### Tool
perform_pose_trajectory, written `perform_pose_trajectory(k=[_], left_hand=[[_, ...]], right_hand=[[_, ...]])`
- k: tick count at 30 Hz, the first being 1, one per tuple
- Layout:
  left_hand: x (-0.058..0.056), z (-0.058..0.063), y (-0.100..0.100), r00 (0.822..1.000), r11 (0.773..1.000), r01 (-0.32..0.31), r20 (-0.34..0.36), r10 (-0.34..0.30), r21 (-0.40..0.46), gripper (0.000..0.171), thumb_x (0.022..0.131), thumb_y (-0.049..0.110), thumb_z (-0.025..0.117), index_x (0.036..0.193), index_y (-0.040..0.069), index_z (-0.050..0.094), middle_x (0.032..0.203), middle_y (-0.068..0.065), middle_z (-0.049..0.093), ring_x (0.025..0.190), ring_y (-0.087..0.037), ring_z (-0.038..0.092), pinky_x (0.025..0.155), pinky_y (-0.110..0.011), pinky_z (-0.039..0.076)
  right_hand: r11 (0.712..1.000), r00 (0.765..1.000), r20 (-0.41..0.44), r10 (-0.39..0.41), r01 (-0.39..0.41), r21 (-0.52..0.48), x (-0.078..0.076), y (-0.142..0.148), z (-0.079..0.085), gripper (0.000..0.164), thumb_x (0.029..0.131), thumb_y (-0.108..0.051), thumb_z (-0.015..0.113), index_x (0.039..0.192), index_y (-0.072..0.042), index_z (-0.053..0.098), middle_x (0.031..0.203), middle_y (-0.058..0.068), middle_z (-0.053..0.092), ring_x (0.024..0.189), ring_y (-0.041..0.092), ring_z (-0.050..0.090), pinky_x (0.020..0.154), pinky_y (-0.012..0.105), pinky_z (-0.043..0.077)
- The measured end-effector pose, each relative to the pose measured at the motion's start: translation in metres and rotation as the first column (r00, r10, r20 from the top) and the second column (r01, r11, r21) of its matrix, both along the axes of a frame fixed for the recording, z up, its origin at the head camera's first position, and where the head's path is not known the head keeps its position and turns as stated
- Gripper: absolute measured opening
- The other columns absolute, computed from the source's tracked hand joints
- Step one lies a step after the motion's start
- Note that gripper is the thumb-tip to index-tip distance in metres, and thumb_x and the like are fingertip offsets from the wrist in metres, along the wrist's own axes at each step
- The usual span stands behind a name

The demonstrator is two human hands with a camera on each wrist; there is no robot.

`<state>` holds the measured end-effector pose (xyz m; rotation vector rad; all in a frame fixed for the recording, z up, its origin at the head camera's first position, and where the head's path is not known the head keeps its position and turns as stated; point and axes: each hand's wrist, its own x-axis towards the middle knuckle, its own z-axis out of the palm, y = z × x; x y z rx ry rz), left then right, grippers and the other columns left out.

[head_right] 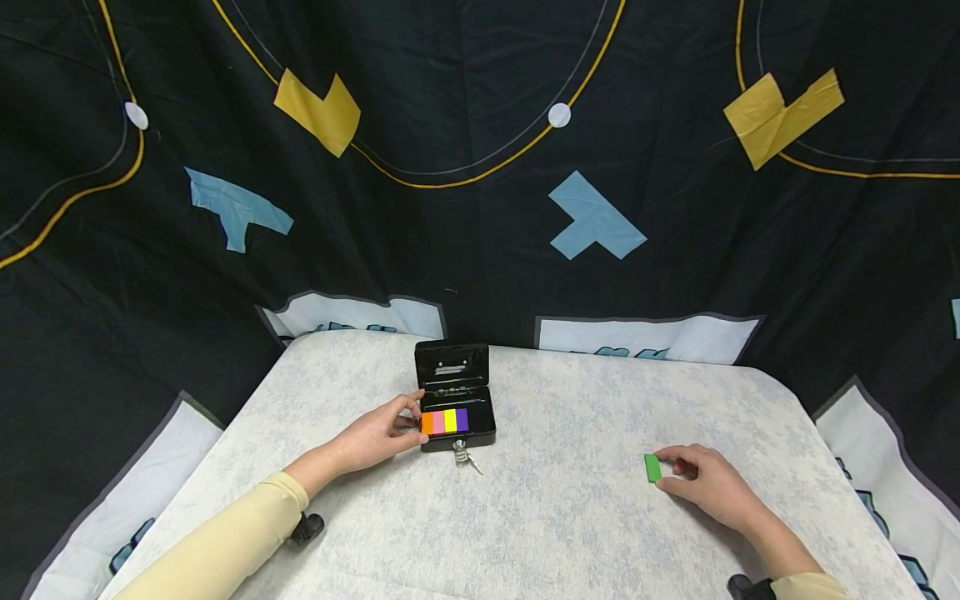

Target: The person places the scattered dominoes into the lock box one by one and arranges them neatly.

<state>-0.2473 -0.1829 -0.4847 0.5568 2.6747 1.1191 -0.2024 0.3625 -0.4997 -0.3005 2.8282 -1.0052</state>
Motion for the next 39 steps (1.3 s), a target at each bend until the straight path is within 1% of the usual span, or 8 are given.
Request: perform_pose_trajectory(k=[5,10,13,17,23,30,34,39], left_hand=[[0.001,0.001,0.001,1.000,1.000,-0.003,0.003,0.003,-0.006,0.035,0.097,0.033,0.073,0.115,0.013,0.050,0.166,0.004,0.030,0.118,-0.018,0.065,0.081,-0.029,0.055],[0.001,0.001,0.000,1.000,1.000,-0.004,0.012,0.004,-0.004,0.035,0.097,0.032,0.073,0.116,0.013,0.050,0.166,0.004,0.030,0.119,-0.019,0.065,0.077,-0.029,0.055],[0.000,0.001,0.000,1.000,1.000,-0.003,0.013,0.003,-0.001,0.036,0.097,0.032,0.073,0.115,0.012,0.050,0.166,0.003,0.029,0.120,-0.020,0.064,0.078,-0.030,0.055],[0.000,0.001,0.000,1.000,1.000,-0.003,0.014,0.003,-0.007,0.036,0.097,0.033,0.073,0.116,0.012,0.050,0.166,0.004,0.029,0.119,-0.020,0.065,0.082,-0.030,0.055],[0.000,0.001,0.000,1.000,1.000,0.003,-0.002,-0.003,-0.012,0.036,0.097,0.032,0.073,0.115,0.012,0.050,0.166,0.002,0.030,0.118,-0.019,0.065,0.085,-0.032,0.055],[0.000,0.000,0.000,1.000,1.000,0.000,0.003,0.000,-0.012,0.036,0.097,0.034,0.073,0.115,0.013,0.050,0.166,0.003,0.030,0.119,-0.019,0.065,0.080,-0.029,0.055],[0.001,0.001,0.000,1.000,1.000,0.003,0.005,-0.003,-0.007,0.036,0.097,0.034,0.072,0.116,0.012,0.050,0.166,0.003,0.029,0.120,-0.020,0.064,0.078,-0.029,0.055],[0.001,0.001,0.000,1.000,1.000,0.000,0.007,0.000,-0.005,0.037,0.097,0.035,0.072,0.116,0.012,0.050,0.166,0.003,0.029,0.120,-0.020,0.064,0.081,-0.029,0.055]], right_hand=[[1.000,1.000,-0.001,0.004,-0.004,0.013,-0.003,0.000,-0.001,0.050,0.090,-0.038,0.080,0.127,-0.005,0.067,0.092,0.001,0.057,0.083,0.015,0.047,0.066,0.028,0.039],[1.000,1.000,-0.002,0.010,-0.010,-0.013,-0.007,-0.003,0.001,0.050,0.090,-0.035,0.081,0.125,-0.003,0.066,0.092,0.003,0.057,0.082,0.015,0.049,0.066,0.029,0.041],[1.000,1.000,0.010,0.005,-0.004,-0.024,-0.010,-0.006,0.003,0.052,0.090,-0.034,0.080,0.126,-0.001,0.065,0.093,0.004,0.057,0.083,0.016,0.049,0.065,0.029,0.042],[1.000,1.000,0.024,-0.002,0.003,-0.028,-0.014,-0.010,0.007,0.052,0.091,-0.033,0.080,0.128,-0.001,0.064,0.092,0.004,0.056,0.082,0.016,0.049,0.064,0.029,0.042],[1.000,1.000,-0.010,0.012,-0.012,-0.017,-0.021,-0.016,0.011,0.050,0.092,-0.031,0.079,0.128,0.000,0.063,0.090,0.004,0.055,0.081,0.017,0.049,0.063,0.030,0.041],[1.000,0.999,-0.048,0.019,-0.019,0.002,-0.027,-0.028,0.017,0.050,0.092,-0.034,0.079,0.127,-0.002,0.064,0.091,0.003,0.055,0.082,0.018,0.048,0.064,0.030,0.041],[0.999,0.996,-0.077,0.035,-0.036,-0.012,-0.030,-0.037,0.018,0.050,0.092,-0.035,0.079,0.127,-0.002,0.065,0.090,0.002,0.055,0.082,0.018,0.049,0.065,0.030,0.041],[0.998,0.995,-0.092,0.048,-0.051,-0.036,-0.034,-0.048,0.020,0.049,0.092,-0.035,0.079,0.127,-0.004,0.065,0.091,0.002,0.055,0.082,0.018,0.048,0.065,0.031,0.041]])
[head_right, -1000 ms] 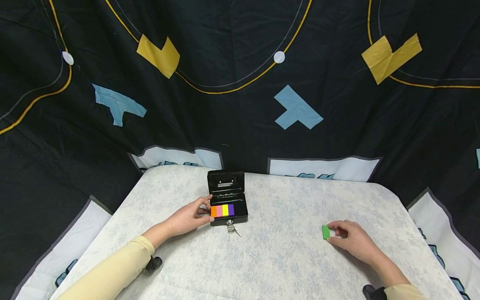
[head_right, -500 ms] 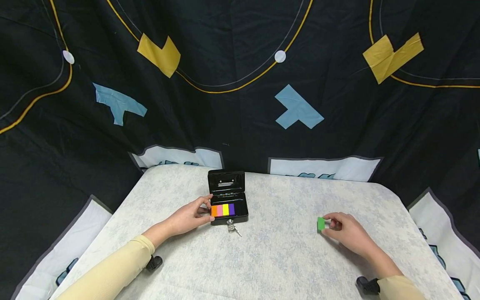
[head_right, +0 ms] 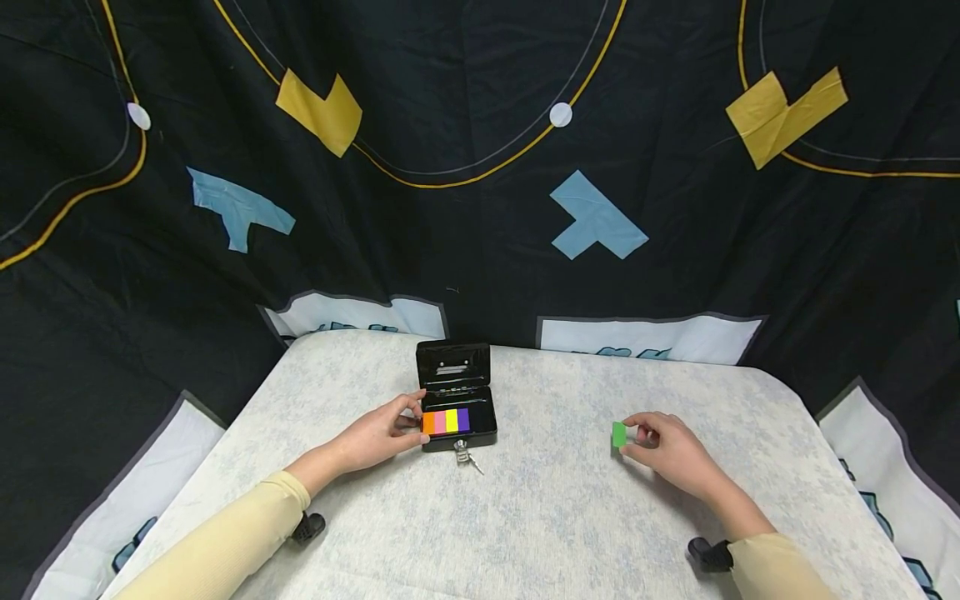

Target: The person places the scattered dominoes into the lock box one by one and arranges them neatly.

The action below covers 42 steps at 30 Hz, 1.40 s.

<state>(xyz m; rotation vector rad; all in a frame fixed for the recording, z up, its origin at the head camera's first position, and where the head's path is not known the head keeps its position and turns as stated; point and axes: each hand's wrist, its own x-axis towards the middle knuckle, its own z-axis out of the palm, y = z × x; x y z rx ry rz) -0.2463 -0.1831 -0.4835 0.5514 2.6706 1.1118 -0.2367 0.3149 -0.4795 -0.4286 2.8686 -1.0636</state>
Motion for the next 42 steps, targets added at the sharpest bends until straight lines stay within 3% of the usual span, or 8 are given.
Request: perform_pose_trajectory(k=[11,22,42], left_hand=[[-0.001,-0.002,-0.001,1.000,1.000,0.003,-0.004,-0.003,0.001,0.037,0.097,0.036,0.073,0.116,0.013,0.050,0.166,0.002,0.030,0.118,-0.019,0.065,0.081,-0.029,0.055],[-0.001,-0.003,-0.001,1.000,1.000,0.002,-0.004,-0.002,0.006,0.037,0.097,0.035,0.072,0.116,0.013,0.049,0.166,0.003,0.029,0.119,-0.019,0.065,0.081,-0.029,0.056],[-0.001,-0.001,-0.001,1.000,1.000,0.003,0.005,-0.003,0.006,0.038,0.097,0.037,0.072,0.116,0.013,0.050,0.167,0.003,0.029,0.119,-0.020,0.064,0.080,-0.030,0.056]], right_hand=[[0.999,1.000,-0.016,0.024,-0.024,-0.033,-0.008,-0.024,0.003,0.046,0.092,-0.034,0.079,0.127,-0.007,0.066,0.092,0.002,0.055,0.086,0.022,0.049,0.065,0.033,0.042],[0.998,0.998,-0.024,0.049,-0.050,-0.039,-0.019,-0.055,0.008,0.043,0.092,-0.035,0.079,0.127,-0.014,0.067,0.096,0.000,0.056,0.094,0.022,0.049,0.075,0.038,0.042],[0.985,0.986,-0.067,0.152,-0.157,-0.071,-0.034,-0.111,0.020,0.039,0.088,-0.029,0.082,0.124,-0.018,0.069,0.095,-0.005,0.058,0.098,0.021,0.050,0.083,0.040,0.044]])
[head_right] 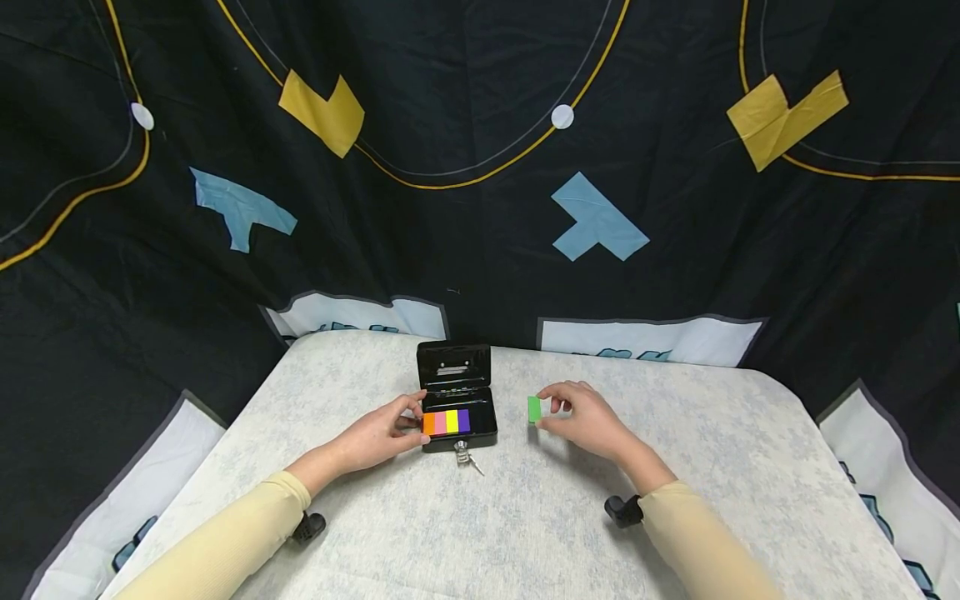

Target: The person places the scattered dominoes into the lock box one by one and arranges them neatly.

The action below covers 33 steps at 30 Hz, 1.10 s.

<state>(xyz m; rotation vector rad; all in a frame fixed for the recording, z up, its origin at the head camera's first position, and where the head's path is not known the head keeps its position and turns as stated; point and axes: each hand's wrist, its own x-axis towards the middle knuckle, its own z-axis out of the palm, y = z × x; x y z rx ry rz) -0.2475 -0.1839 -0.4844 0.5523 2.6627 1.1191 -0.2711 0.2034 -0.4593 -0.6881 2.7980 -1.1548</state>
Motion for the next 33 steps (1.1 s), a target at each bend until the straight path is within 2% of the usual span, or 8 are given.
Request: perform_pose_trajectory(k=[9,25,30,33], left_hand=[[0.000,0.000,0.000,1.000,1.000,0.002,-0.003,-0.002,-0.002,0.038,0.097,0.035,0.073,0.116,0.012,0.050,0.166,0.003,0.030,0.118,-0.019,0.065,0.080,-0.029,0.055],[-0.001,0.001,0.001,1.000,1.000,-0.003,0.000,0.003,-0.008,0.036,0.097,0.034,0.073,0.115,0.013,0.049,0.166,0.003,0.029,0.118,-0.019,0.065,0.080,-0.029,0.056],[-0.001,-0.001,0.000,1.000,1.000,-0.003,0.005,0.003,-0.002,0.036,0.097,0.034,0.073,0.115,0.014,0.049,0.166,0.003,0.029,0.118,-0.020,0.065,0.077,-0.029,0.056],[-0.001,-0.001,0.000,1.000,1.000,-0.001,0.000,0.001,-0.001,0.037,0.097,0.035,0.073,0.115,0.014,0.049,0.166,0.003,0.029,0.119,-0.019,0.064,0.079,-0.029,0.055]], right_hand=[[0.999,1.000,0.001,0.032,-0.032,0.006,-0.005,-0.018,0.000,0.039,0.089,-0.028,0.081,0.124,-0.018,0.069,0.097,-0.002,0.060,0.100,0.022,0.051,0.085,0.041,0.044],[0.997,0.997,-0.017,0.072,-0.071,0.018,-0.013,-0.042,-0.001,0.038,0.088,-0.025,0.081,0.123,-0.018,0.069,0.093,-0.006,0.059,0.098,0.021,0.052,0.087,0.040,0.045],[0.996,0.997,-0.012,0.082,-0.082,0.021,-0.015,-0.049,-0.002,0.039,0.088,-0.025,0.081,0.123,-0.017,0.069,0.091,-0.007,0.058,0.096,0.021,0.052,0.085,0.039,0.045],[0.996,0.997,-0.010,0.081,-0.080,0.026,-0.015,-0.053,-0.003,0.038,0.088,-0.026,0.081,0.123,-0.017,0.070,0.090,-0.007,0.058,0.094,0.019,0.050,0.083,0.038,0.045]])
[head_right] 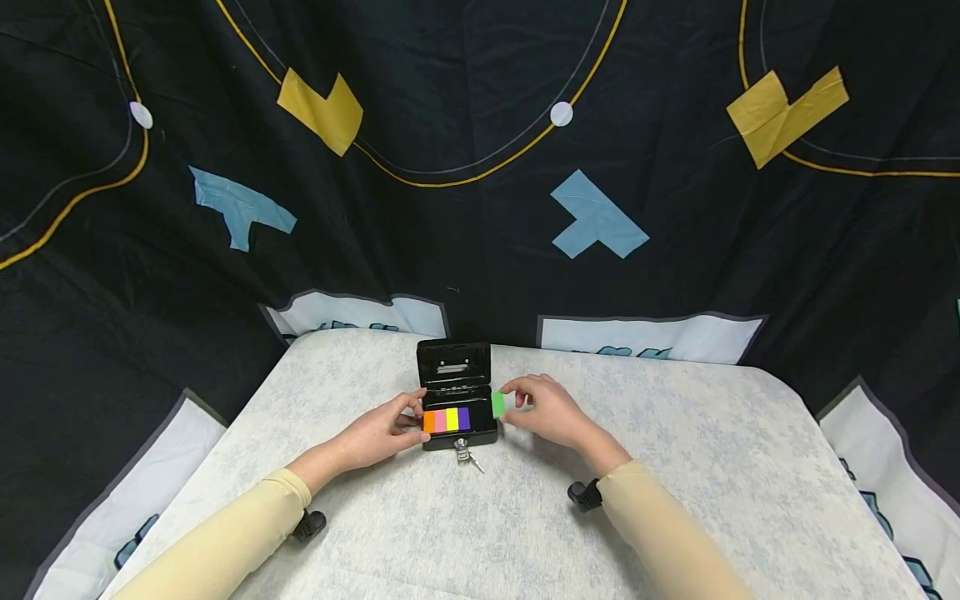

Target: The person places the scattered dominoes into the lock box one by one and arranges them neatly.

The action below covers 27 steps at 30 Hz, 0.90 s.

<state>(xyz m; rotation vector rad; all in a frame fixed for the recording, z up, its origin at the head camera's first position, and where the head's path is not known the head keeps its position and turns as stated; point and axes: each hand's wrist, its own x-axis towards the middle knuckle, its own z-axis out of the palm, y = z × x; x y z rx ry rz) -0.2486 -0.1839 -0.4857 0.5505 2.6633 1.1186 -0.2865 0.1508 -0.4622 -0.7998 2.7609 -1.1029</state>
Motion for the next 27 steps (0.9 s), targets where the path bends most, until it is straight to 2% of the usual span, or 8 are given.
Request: perform_pose_trajectory(k=[8,15,27], left_hand=[[0.001,0.001,0.000,1.000,1.000,-0.001,0.005,0.001,0.001,0.037,0.097,0.035,0.073,0.115,0.014,0.049,0.166,0.003,0.029,0.119,-0.020,0.064,0.076,-0.029,0.056],[0.002,0.003,0.001,1.000,1.000,-0.001,-0.002,0.001,-0.014,0.038,0.097,0.037,0.072,0.117,0.014,0.049,0.166,0.004,0.029,0.120,-0.018,0.064,0.088,-0.033,0.055],[0.002,0.003,0.000,1.000,1.000,0.006,-0.003,-0.006,0.006,0.038,0.098,0.036,0.072,0.118,0.011,0.050,0.167,0.002,0.029,0.122,-0.022,0.063,0.090,-0.035,0.056]], right_hand=[[1.000,1.000,-0.015,0.012,-0.012,0.002,-0.003,-0.009,-0.002,0.037,0.087,-0.025,0.081,0.121,-0.016,0.071,0.087,-0.004,0.059,0.092,0.020,0.050,0.080,0.037,0.043],[0.999,0.999,-0.033,0.014,-0.013,0.037,-0.007,-0.017,-0.005,0.038,0.087,-0.027,0.082,0.121,-0.017,0.070,0.083,-0.007,0.056,0.088,0.016,0.049,0.077,0.035,0.043],[0.993,0.999,-0.034,-0.010,0.013,0.114,-0.010,-0.034,-0.005,0.041,0.086,-0.033,0.083,0.122,-0.017,0.071,0.079,-0.008,0.055,0.087,0.014,0.049,0.073,0.034,0.042]])
